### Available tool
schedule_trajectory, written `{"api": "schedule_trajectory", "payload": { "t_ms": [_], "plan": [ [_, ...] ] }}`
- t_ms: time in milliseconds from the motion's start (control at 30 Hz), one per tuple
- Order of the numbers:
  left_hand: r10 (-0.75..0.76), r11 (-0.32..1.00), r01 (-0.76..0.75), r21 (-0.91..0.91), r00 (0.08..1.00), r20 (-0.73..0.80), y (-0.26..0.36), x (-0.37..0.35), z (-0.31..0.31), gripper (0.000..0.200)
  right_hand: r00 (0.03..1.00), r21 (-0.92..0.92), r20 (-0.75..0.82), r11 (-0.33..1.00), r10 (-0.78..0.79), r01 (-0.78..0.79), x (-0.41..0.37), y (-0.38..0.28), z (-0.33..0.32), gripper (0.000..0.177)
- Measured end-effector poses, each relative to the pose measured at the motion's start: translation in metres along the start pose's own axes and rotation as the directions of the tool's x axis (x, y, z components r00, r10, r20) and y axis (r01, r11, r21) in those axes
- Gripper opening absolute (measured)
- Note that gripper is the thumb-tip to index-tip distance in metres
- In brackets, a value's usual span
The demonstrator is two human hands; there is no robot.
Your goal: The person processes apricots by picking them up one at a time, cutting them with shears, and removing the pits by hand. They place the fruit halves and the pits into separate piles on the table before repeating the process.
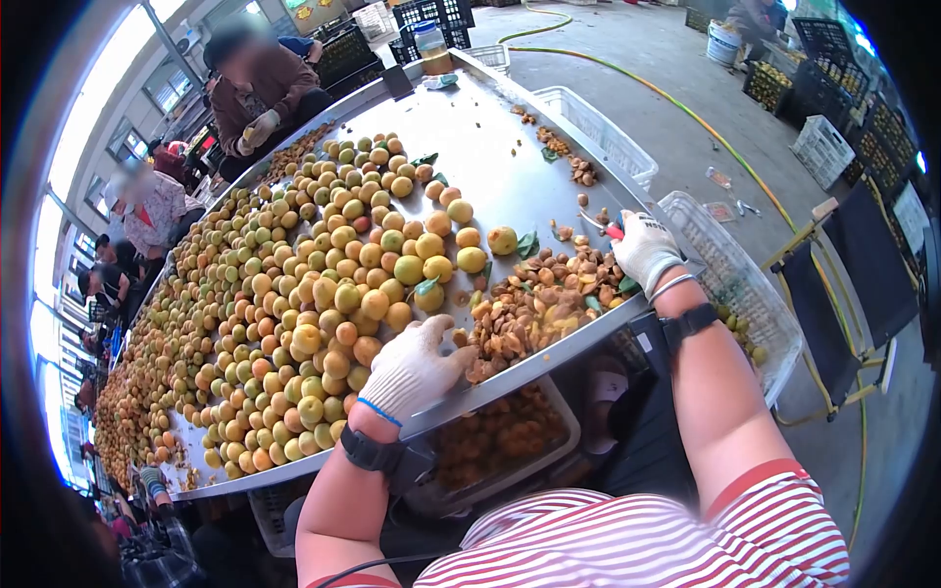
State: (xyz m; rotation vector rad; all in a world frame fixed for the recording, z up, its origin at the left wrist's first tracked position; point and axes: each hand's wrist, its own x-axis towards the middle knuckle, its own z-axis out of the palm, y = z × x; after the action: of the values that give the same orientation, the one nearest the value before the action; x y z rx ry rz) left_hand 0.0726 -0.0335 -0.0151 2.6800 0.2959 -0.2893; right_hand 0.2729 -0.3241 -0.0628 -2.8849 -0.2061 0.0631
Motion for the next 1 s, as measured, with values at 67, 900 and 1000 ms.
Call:
{"api": "schedule_trajectory", "payload": {
  "t_ms": [67,900,1000],
  "plan": [
    [0.007,1.000,-0.008,0.026,0.998,0.063,-0.001,-0.001,0.001,0.060,0.991,-0.050,-0.134,0.999,0.002,-0.009,-0.005,-0.004,0.000,0.038],
    [0.009,0.944,-0.002,-0.330,1.000,0.021,0.016,0.047,0.043,0.129,0.952,0.380,0.218,0.917,-0.213,0.119,-0.052,-0.135,0.047,0.064],
    [0.059,0.930,-0.062,-0.361,0.998,-0.019,0.006,0.055,0.046,0.126,0.954,0.405,0.256,0.914,-0.158,0.042,-0.056,-0.144,0.040,0.064]
  ]
}}
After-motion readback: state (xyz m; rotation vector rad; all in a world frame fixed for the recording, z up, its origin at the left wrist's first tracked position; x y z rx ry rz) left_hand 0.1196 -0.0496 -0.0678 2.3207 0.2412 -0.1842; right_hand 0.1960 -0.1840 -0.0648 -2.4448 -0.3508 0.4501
